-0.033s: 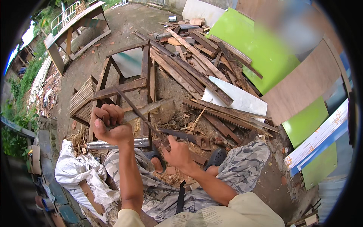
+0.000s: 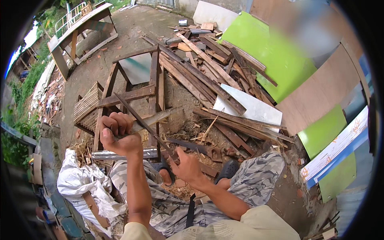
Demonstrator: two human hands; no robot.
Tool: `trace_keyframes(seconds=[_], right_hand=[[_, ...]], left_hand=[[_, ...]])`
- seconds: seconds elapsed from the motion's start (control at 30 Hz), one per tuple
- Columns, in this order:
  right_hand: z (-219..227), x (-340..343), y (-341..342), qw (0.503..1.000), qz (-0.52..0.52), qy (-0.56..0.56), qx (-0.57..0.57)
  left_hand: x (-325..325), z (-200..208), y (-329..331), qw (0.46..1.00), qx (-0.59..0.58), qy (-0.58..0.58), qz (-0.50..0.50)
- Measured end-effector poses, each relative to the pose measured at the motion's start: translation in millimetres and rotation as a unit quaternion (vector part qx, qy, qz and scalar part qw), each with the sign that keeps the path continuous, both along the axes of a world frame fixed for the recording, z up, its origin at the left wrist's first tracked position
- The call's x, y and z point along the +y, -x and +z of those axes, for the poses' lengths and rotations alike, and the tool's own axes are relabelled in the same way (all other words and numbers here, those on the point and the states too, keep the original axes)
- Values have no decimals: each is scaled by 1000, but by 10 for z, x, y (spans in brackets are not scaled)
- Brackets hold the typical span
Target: The person sits on the ground and uses a knife to shave thin strips from a wooden stick, repeatedly peeling the wood and letting the shavings fall to the floor.
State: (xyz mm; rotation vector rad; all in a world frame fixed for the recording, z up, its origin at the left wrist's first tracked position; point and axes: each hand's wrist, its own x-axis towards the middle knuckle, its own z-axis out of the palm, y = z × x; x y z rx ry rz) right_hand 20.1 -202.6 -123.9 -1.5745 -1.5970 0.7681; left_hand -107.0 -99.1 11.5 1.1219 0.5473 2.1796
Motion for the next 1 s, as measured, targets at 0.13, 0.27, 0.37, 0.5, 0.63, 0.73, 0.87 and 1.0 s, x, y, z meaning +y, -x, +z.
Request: trace_keyframes(seconds=[0.13,0.27,0.37,0.5,0.63,0.73,0.87,1.0], right_hand=[[-360,132,-182,998,-17,64,22],[81,106,-48,1000,0,9,2],[-300,342,-143,998,-30,62,11],[67,149,-62,999,9,28,-41],[-354,270,-181,999,-8,43,-15],[-263,343,-209,994,-3,95,-55],[-18,154,-87,999,36,0,-11],[-830,484,-359,992,-42,107,-46]], left_hand=[[-91,-54,-79,1000,14,11,-14],[7,-25,-16,1000,9,-7,2],[-40,-15,-97,999,40,-13,-19],[4,-67,64,1000,-4,-1,14],[-50,-4,-106,999,34,-4,-8],[-22,-65,53,1000,0,-2,-1],[-87,-25,9,1000,18,-6,-6],[-46,-86,-101,999,8,-16,-33]])
